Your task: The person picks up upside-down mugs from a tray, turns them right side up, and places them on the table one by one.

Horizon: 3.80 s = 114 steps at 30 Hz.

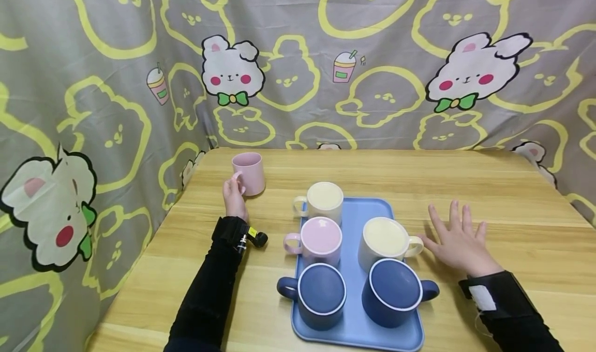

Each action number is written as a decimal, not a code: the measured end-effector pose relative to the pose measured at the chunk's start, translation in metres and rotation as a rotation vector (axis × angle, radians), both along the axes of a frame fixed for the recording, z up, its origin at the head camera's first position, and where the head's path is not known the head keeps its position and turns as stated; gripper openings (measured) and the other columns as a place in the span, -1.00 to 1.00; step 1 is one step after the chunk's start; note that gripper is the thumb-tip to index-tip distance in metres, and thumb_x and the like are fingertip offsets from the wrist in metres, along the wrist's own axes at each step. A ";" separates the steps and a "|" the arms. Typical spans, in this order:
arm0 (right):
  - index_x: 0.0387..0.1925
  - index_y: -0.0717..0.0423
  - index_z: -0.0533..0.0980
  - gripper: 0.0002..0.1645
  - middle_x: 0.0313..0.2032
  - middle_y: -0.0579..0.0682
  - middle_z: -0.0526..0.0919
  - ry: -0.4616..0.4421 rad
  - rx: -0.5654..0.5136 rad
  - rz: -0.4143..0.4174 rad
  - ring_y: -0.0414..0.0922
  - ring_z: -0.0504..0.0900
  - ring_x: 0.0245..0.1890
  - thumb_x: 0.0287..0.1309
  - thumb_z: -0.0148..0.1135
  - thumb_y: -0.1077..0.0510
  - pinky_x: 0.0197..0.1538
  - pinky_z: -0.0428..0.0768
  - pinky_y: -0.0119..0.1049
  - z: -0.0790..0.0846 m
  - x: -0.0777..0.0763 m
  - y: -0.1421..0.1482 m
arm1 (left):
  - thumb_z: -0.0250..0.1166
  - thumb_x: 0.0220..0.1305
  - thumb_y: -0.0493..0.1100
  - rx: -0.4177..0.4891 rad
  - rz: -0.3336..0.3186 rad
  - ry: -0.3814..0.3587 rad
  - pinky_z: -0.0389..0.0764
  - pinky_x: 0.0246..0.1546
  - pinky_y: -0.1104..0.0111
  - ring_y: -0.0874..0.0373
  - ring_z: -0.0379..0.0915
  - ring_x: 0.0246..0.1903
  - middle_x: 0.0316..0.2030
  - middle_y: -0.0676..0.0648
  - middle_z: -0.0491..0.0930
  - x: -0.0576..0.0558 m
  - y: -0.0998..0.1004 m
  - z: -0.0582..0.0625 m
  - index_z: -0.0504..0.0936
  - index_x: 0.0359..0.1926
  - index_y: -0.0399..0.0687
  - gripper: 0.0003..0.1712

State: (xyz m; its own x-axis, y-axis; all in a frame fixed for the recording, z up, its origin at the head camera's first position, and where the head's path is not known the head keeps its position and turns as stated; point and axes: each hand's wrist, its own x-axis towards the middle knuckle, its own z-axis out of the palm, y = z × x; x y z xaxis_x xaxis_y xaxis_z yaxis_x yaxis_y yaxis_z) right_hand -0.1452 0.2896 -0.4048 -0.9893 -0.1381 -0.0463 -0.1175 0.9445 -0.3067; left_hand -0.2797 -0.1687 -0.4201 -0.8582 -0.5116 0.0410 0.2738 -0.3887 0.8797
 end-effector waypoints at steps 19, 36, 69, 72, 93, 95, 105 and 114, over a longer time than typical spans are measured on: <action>0.50 0.19 -0.28 0.04 0.31 0.62 -0.56 -0.020 -0.028 0.000 0.48 -0.67 0.28 0.37 -0.16 -0.36 0.09 -0.61 0.51 -0.001 -0.003 -0.003 | -0.13 0.53 -0.30 -0.334 -0.104 -0.196 0.39 0.13 0.16 0.00 0.33 -0.11 -0.29 -0.16 0.35 0.011 -0.028 0.001 0.35 -0.32 -0.37 -0.74; 0.49 0.26 -0.27 0.04 0.30 0.63 -0.57 -0.017 -0.051 -0.018 0.49 -0.67 0.27 0.38 -0.16 -0.35 0.09 -0.62 0.50 0.000 0.000 -0.003 | 0.08 0.47 -0.17 -0.408 -0.088 -0.274 0.46 0.11 0.24 -0.01 0.44 -0.01 0.03 -0.33 0.52 0.012 -0.029 0.015 0.54 0.09 -0.45 -0.60; 0.36 0.48 0.12 -0.32 0.28 0.69 -0.03 0.053 -0.208 0.061 0.58 -0.07 0.28 0.48 -0.11 0.02 0.18 -0.10 0.51 0.009 0.007 0.003 | 0.04 0.42 0.20 -1.527 -0.298 -0.363 -0.44 0.27 -0.31 -0.35 -0.60 0.41 0.46 -0.41 -0.40 0.059 -0.024 0.016 -0.12 0.52 -0.21 -0.08; 0.22 0.46 0.34 -0.54 0.10 0.52 0.42 0.108 -0.304 0.152 0.39 0.43 0.08 0.38 -0.03 0.29 0.08 0.41 0.21 0.013 0.009 0.003 | 0.03 0.40 0.24 -1.715 -0.381 -0.344 -0.55 0.23 -0.30 -0.32 -0.67 0.41 0.47 -0.36 -0.46 0.080 -0.022 0.016 -0.11 0.51 -0.20 -0.06; -0.20 0.45 0.42 -0.73 -0.45 0.03 0.60 -0.398 -0.783 0.479 -0.20 0.58 -0.54 0.47 -0.13 0.28 -0.53 0.60 -0.27 -0.007 -0.001 -0.007 | 0.03 0.32 0.37 -1.876 -0.493 -0.384 -0.39 0.27 -0.32 -0.34 -0.50 0.43 0.49 -0.33 -0.26 0.109 -0.022 0.013 -0.02 0.51 -0.15 0.00; -0.24 0.43 0.44 -0.70 -0.47 0.00 0.59 -0.388 -0.756 0.439 -0.21 0.57 -0.55 0.48 -0.14 0.24 -0.53 0.59 -0.29 -0.007 -0.001 -0.009 | 0.02 0.33 0.38 -1.877 -0.493 -0.388 -0.39 0.28 -0.32 -0.33 -0.50 0.43 0.49 -0.33 -0.26 0.110 -0.022 0.013 -0.02 0.51 -0.14 -0.01; -0.54 0.12 0.40 -0.65 -0.70 -0.24 0.34 -0.037 -0.518 0.318 -0.33 0.30 -0.72 0.43 0.02 0.19 -0.64 0.31 -0.41 0.020 0.004 -0.020 | 0.01 0.32 0.40 -1.886 -0.482 -0.379 -0.39 0.28 -0.31 -0.33 -0.51 0.43 0.49 -0.31 -0.25 0.110 -0.020 0.013 -0.02 0.52 -0.11 0.00; -0.55 -0.04 0.42 -0.71 -0.70 -0.26 0.23 0.218 -0.226 0.275 -0.33 0.19 -0.70 0.31 0.19 0.18 -0.60 0.20 -0.41 0.081 0.005 -0.025 | 0.03 0.31 0.39 -1.876 -0.490 -0.329 -0.47 0.28 -0.28 -0.27 -0.56 0.44 0.49 -0.28 -0.33 0.107 -0.010 0.029 -0.04 0.52 -0.12 0.01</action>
State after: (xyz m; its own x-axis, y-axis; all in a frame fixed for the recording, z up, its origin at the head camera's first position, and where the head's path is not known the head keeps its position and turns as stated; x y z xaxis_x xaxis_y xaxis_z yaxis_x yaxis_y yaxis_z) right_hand -0.1404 0.2646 -0.3242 -0.8974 -0.3813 0.2219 -0.4411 0.7807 -0.4426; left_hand -0.1724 -0.1792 -0.3915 -0.9747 0.2234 -0.0067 0.2182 0.9575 0.1884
